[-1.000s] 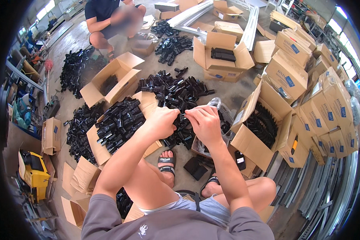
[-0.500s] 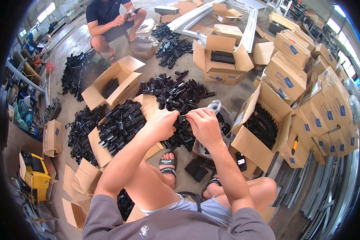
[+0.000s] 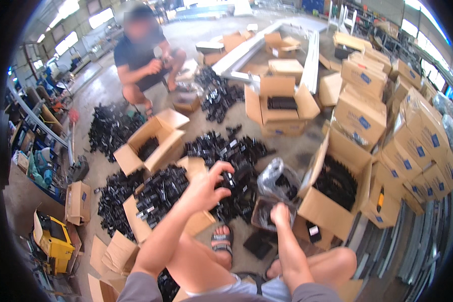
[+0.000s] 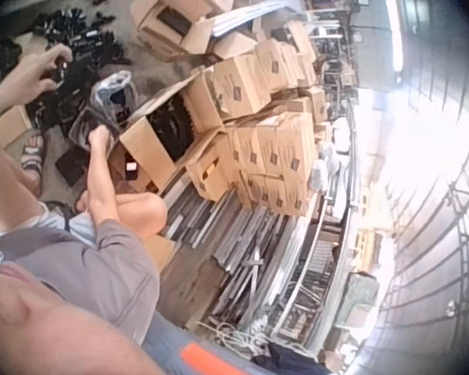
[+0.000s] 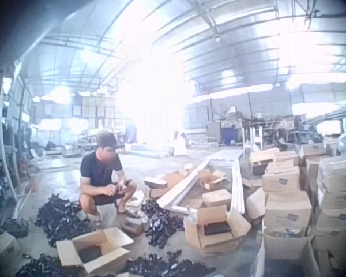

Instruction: The person picks up black plastic connectors from the floor and cardboard boxes, placing some into a plastic bag and others into different boxes.

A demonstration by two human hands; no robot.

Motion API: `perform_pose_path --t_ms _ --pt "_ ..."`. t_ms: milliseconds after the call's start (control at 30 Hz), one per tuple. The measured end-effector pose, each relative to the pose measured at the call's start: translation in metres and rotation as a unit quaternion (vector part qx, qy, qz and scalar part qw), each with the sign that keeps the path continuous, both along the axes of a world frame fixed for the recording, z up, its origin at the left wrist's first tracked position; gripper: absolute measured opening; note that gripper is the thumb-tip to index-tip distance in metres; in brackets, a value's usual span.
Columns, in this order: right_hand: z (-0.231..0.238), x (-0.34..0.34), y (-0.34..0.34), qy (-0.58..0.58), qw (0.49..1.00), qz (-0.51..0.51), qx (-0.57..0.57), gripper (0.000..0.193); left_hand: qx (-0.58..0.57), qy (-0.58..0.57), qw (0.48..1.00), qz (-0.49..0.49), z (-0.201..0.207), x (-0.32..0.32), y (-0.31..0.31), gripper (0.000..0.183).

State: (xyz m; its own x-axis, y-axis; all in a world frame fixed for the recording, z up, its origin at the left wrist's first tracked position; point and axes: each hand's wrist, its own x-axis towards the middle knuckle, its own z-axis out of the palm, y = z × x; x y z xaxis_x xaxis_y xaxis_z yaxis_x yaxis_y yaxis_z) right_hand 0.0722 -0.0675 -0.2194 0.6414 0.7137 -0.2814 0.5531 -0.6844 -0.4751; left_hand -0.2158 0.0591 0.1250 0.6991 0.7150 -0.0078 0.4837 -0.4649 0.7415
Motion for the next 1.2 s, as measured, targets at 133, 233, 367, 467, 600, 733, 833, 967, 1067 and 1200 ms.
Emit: perform_pose_path --t_ms 133,233,367,467,600,733,833,967,1067,1200 --pt "-0.053 -0.024 -0.02 0.007 0.991 0.03 -0.132 0.035 -0.087 -0.086 0.992 0.011 -0.015 0.003 0.006 0.057" --pt "-0.06 -0.031 -0.014 0.037 0.985 -0.003 -0.167 0.041 -0.059 -0.061 0.996 0.04 -0.001 0.008 0.005 0.057" --pt "-0.031 -0.036 -0.007 0.052 0.978 0.009 -0.201 0.045 -0.094 -0.072 0.992 0.045 -0.012 0.012 0.015 0.059" --pt "-0.024 -0.031 -0.016 0.052 0.985 0.023 -0.163 0.045 -0.056 -0.029 0.997 0.045 -0.006 0.02 0.012 0.058" --pt "-0.011 -0.042 -0.013 0.07 0.993 -0.058 -0.078 0.035 -0.052 -0.025 0.998 0.037 -0.002 0.025 0.016 0.06" --pt "-0.025 -0.042 -0.017 0.063 0.994 -0.078 -0.052 0.039 -0.051 -0.065 0.997 0.008 -0.008 0.026 0.013 0.064" --pt "-0.033 -0.041 -0.024 0.062 0.993 -0.098 0.012 0.023 -0.059 -0.022 0.998 0.018 0.009 0.023 0.008 0.062" --pt "-0.033 -0.043 -0.025 0.029 0.993 -0.11 0.037 0.013 -0.044 -0.049 0.998 0.024 0.012 0.016 0.002 0.061" --pt "-0.031 -0.039 -0.028 -0.014 0.983 -0.132 0.124 0.01 -0.066 -0.056 0.996 0.032 0.018 0.015 0.001 0.059" --pt "0.021 -0.038 -0.006 0.375 0.825 -0.23 0.355 0.017 -0.067 -0.081 0.994 0.011 0.008 0.015 0.006 0.06"
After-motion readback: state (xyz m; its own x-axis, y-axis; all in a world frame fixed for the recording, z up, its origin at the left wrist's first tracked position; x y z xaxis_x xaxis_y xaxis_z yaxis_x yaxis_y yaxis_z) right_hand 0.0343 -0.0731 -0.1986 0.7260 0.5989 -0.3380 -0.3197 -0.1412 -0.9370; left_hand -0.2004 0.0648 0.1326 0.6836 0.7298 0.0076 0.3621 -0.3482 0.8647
